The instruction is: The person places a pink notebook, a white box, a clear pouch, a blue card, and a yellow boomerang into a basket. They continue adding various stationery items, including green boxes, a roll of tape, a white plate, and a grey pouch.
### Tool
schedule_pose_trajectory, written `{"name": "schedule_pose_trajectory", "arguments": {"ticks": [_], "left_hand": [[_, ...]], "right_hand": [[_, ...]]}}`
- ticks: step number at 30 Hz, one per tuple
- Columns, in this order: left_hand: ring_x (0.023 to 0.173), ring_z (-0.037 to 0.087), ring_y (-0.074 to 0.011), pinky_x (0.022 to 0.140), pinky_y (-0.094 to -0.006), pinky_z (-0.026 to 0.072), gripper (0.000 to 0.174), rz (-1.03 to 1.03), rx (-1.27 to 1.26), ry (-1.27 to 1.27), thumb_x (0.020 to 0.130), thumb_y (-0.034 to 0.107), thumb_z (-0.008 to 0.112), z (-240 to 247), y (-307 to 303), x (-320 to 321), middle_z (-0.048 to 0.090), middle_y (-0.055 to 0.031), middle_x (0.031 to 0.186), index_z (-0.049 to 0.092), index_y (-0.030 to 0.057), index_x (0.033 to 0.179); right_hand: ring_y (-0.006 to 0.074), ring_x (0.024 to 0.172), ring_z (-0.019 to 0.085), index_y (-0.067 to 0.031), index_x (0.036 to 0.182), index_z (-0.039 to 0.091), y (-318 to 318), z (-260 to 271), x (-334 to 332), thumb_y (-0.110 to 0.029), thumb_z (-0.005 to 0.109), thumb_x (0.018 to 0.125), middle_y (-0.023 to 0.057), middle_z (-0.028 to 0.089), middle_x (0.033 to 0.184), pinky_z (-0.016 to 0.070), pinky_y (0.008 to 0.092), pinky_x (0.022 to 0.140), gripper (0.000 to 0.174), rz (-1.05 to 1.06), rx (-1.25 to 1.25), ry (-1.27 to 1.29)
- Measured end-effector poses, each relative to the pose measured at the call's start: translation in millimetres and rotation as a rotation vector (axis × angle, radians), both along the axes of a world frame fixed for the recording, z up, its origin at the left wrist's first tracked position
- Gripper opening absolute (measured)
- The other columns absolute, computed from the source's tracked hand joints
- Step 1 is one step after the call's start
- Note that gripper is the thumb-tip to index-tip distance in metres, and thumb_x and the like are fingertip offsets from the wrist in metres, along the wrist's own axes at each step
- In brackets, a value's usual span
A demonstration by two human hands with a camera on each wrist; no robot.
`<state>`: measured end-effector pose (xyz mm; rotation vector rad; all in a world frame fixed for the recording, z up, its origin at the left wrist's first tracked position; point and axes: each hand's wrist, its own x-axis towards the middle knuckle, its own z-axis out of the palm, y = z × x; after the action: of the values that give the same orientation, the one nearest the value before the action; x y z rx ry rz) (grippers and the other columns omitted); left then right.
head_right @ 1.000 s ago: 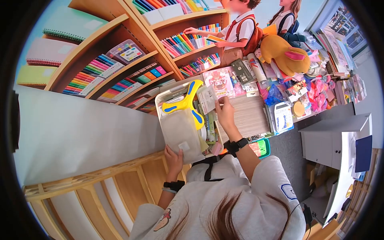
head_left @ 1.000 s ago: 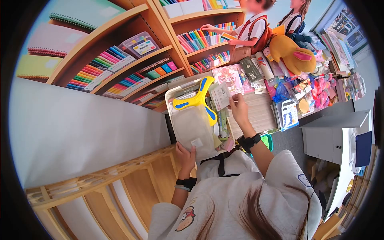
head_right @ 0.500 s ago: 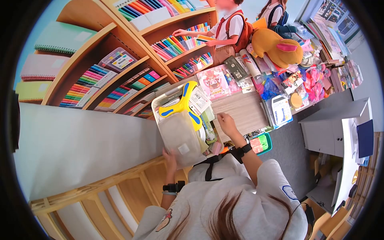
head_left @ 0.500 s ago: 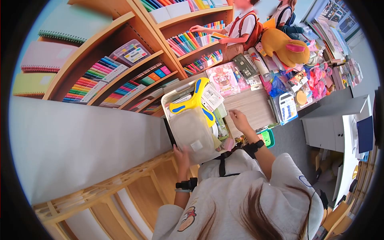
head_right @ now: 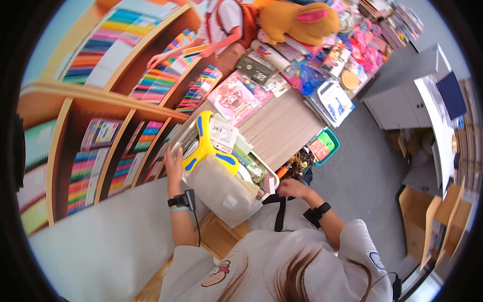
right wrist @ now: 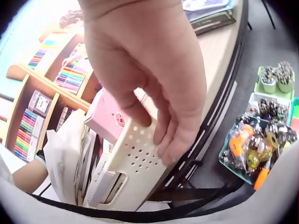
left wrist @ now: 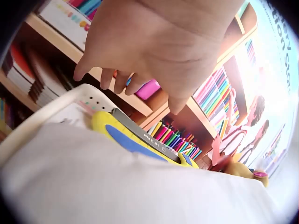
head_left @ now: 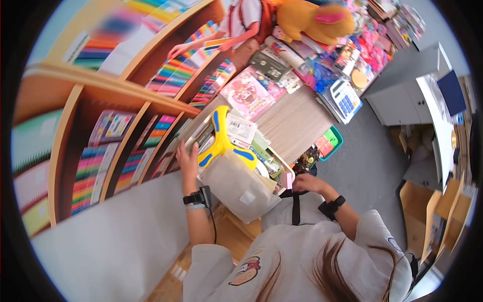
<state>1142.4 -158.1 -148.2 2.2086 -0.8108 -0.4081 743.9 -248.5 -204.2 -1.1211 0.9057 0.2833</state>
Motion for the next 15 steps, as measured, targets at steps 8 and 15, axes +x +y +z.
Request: {"name": "schedule_pose_trajectory", "arguments": {"ticks": [8, 15], "left_hand": [[0.095, 0.052, -0.0348, 0.083, -0.0367, 0.0405, 0.066, -0.434, 0.332, 0.159, 0.072, 0.039, 0.065, -5, -61, 27, 0.051, -0.0212, 0.109, 0.042, -0.0046, 0.116], [0.091, 0.054, -0.0297, 0.080, -0.0369, 0.0421, 0.066, -0.400, 0.343, 0.012, 0.062, 0.029, 0.075, -22, -57, 24, 0.054, -0.0203, 0.100, 0.045, -0.0038, 0.111]], "right_hand": [[0.0194, 0.106, 0.047, 0.0012, 0.119, 0.042, 67, 17, 44, -0.021, 0.071, 0.070, 0.0121, 0.049, 0.117, 0.0358, 0.0307, 0.093, 0.061, -0.053, 0.461, -0.477], [0.0212, 0.116, 0.037, -0.0031, 0.134, 0.012, 99, 16, 40, -0.024, 0.072, 0.070, 0.0103, 0.028, 0.133, 0.0364, 0.0322, 0.094, 0.090, -0.195, 0.390, -0.535]]}}
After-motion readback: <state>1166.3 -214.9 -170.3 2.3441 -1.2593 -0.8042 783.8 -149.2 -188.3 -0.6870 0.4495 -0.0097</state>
